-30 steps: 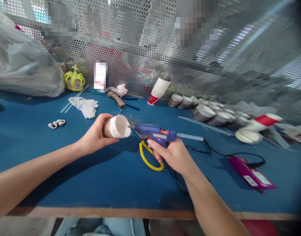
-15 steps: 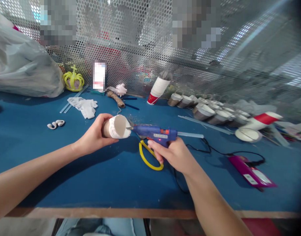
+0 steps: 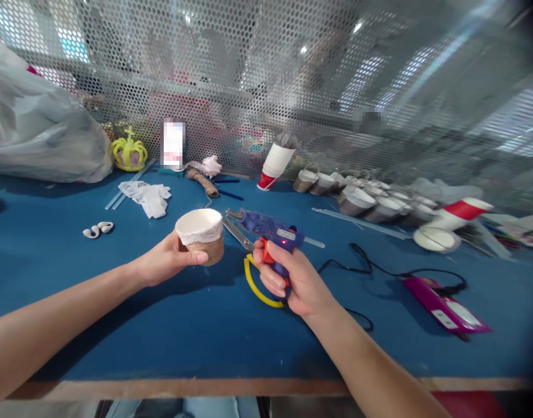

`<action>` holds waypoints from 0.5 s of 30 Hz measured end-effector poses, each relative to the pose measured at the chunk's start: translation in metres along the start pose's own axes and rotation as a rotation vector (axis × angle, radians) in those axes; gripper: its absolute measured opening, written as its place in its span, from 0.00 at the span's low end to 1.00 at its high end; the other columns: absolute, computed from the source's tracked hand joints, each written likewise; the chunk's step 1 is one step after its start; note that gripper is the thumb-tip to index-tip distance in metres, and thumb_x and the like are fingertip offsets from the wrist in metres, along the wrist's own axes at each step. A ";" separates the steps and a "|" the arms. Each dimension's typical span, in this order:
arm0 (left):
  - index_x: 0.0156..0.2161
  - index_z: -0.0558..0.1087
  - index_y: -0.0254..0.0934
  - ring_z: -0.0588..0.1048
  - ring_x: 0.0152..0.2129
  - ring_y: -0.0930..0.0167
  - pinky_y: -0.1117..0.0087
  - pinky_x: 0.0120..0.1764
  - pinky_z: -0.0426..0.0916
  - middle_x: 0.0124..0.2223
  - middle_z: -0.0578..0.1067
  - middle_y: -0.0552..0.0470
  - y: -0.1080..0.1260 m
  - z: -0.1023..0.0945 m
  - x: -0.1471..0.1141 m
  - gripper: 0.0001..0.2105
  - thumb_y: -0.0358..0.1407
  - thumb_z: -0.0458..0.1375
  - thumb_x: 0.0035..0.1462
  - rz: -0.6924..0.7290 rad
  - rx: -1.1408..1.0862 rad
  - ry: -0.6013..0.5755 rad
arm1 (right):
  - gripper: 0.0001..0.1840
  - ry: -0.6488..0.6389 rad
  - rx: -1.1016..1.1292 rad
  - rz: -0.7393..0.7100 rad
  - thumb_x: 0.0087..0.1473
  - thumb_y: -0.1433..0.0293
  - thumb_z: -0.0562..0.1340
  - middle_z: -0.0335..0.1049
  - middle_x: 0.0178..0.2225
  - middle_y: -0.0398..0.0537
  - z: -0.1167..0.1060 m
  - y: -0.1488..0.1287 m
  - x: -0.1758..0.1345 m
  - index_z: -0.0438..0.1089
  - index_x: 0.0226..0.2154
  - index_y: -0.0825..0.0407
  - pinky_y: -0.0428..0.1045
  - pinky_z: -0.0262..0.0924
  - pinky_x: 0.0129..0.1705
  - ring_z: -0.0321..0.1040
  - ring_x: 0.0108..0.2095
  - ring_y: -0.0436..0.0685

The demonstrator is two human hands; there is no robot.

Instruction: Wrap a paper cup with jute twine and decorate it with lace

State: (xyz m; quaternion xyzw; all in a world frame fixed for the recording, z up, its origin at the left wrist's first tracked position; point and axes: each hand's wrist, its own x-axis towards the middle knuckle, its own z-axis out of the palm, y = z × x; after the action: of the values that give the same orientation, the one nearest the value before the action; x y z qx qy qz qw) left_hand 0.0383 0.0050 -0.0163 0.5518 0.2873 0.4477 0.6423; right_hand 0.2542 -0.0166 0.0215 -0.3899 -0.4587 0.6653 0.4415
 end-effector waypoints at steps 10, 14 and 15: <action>0.51 0.66 0.37 0.71 0.44 0.59 0.54 0.50 0.64 0.47 0.73 0.42 -0.006 0.002 0.001 0.34 0.48 0.66 0.39 0.025 0.045 0.018 | 0.14 -0.011 0.112 0.074 0.44 0.60 0.65 0.63 0.18 0.37 0.010 0.012 0.003 0.66 0.25 0.53 0.40 0.38 0.11 0.44 0.10 0.40; 0.52 0.63 0.37 0.71 0.44 0.60 0.55 0.50 0.64 0.48 0.72 0.42 -0.008 0.001 0.000 0.34 0.46 0.67 0.39 0.044 0.063 0.058 | 0.15 0.045 0.009 -0.007 0.45 0.59 0.65 0.64 0.17 0.37 0.011 0.017 0.001 0.66 0.29 0.53 0.42 0.42 0.11 0.48 0.10 0.42; 0.52 0.62 0.37 0.71 0.45 0.60 0.56 0.49 0.65 0.48 0.72 0.42 -0.009 0.001 0.000 0.34 0.45 0.67 0.39 0.048 0.069 0.079 | 0.15 0.061 -0.050 -0.046 0.46 0.58 0.64 0.62 0.15 0.36 0.011 0.017 0.000 0.66 0.29 0.53 0.43 0.44 0.12 0.49 0.10 0.43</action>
State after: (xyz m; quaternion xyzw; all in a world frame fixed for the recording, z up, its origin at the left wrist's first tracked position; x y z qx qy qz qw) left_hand 0.0416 0.0045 -0.0247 0.5621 0.3143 0.4742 0.6003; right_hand 0.2400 -0.0224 0.0079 -0.4104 -0.4704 0.6308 0.4607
